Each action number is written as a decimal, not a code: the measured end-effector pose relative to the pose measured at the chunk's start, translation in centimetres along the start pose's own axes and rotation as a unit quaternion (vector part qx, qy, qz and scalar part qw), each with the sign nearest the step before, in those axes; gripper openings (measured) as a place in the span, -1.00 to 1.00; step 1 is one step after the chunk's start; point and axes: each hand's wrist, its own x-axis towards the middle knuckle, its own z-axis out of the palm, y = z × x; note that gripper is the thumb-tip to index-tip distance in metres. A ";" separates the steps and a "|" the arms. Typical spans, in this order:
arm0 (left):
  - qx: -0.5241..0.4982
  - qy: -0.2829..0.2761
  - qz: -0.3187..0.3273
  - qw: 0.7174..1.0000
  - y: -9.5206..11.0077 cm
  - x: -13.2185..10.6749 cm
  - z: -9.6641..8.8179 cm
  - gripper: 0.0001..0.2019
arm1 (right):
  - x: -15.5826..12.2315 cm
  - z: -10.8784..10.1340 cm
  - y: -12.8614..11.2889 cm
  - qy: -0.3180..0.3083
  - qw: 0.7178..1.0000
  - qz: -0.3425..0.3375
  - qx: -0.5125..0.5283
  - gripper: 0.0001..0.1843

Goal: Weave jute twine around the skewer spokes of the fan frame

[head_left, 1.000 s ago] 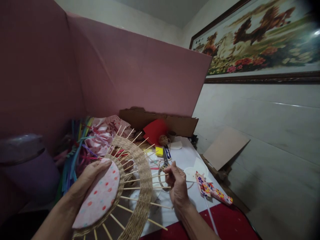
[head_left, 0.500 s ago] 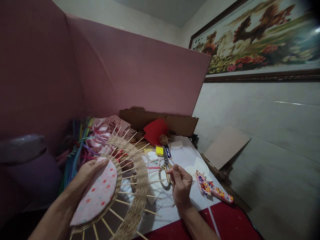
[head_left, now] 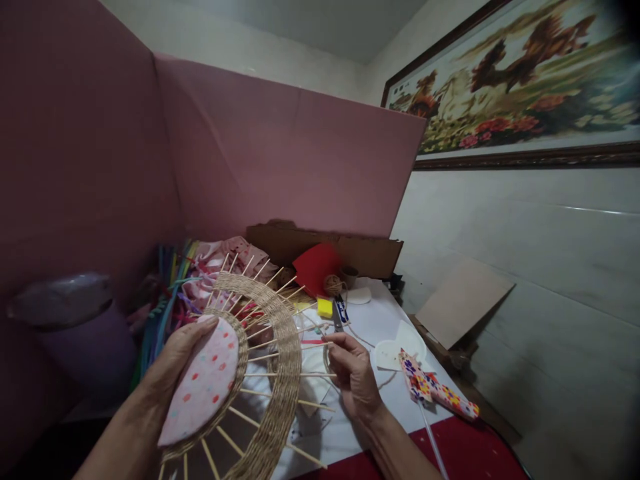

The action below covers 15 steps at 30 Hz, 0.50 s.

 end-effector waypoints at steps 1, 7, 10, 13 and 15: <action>-0.001 0.006 -0.011 1.000 0.0 0.0 0.0 -0.88 | -0.1 0.1 0.1 -0.007 1.000 0.005 -0.001 -0.85; -0.001 0.022 -0.036 0.999 -0.3 0.3 0.1 -0.88 | -0.4 0.4 0.3 -0.041 0.999 0.027 -0.016 -0.89; 0.002 0.019 -0.028 0.999 -0.3 0.3 0.0 -0.88 | -0.5 0.5 0.3 -0.046 0.998 0.019 -0.038 -0.89; -0.005 0.022 -0.040 0.999 -0.2 0.0 0.2 -0.87 | -0.6 0.6 0.3 -0.046 0.997 0.016 -0.061 -0.90; -0.017 0.031 -0.041 0.999 0.0 -0.4 0.4 -0.89 | -0.6 0.6 0.3 -0.046 0.997 0.016 -0.063 -0.89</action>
